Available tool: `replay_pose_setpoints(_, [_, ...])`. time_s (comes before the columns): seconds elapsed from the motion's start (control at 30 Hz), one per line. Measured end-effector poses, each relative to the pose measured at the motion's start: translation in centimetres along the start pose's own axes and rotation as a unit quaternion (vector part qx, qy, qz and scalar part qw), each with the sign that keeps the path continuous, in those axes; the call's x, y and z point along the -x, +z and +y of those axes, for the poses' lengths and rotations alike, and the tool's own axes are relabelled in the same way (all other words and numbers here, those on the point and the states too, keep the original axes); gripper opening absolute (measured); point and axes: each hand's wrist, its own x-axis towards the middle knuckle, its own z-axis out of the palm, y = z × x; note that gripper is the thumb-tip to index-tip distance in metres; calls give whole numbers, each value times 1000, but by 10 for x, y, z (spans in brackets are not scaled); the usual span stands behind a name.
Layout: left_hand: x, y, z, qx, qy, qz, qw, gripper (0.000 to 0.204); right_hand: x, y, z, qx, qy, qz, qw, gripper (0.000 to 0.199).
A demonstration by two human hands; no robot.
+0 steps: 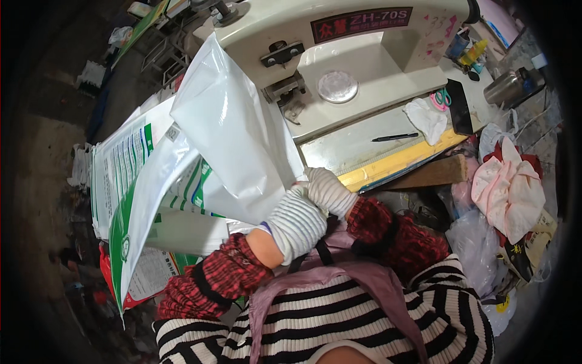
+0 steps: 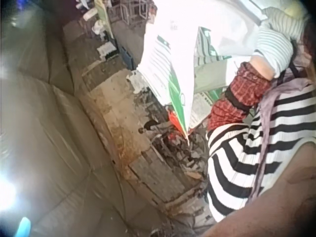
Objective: Folding and stacking large printed plastic bags at a factory workstation.
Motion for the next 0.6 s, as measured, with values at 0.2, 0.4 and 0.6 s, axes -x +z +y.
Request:
replay_pose_setpoints(0.2, [-41, 5, -41, -6, -17, -124, 992, 18, -37, -31, 5, 10, 11, 15, 1000, 38])
replay_pose_setpoints(0.4, [-44, 26, -129, -90, -142, -78, 983, 20, -49, -36, -6, -370, 186, -19, 910, 37])
replay_pose_setpoints(0.6, [-43, 82, -194, 13, -329, -54, 943, 28, -35, -50, -37, -357, 187, -12, 915, 32])
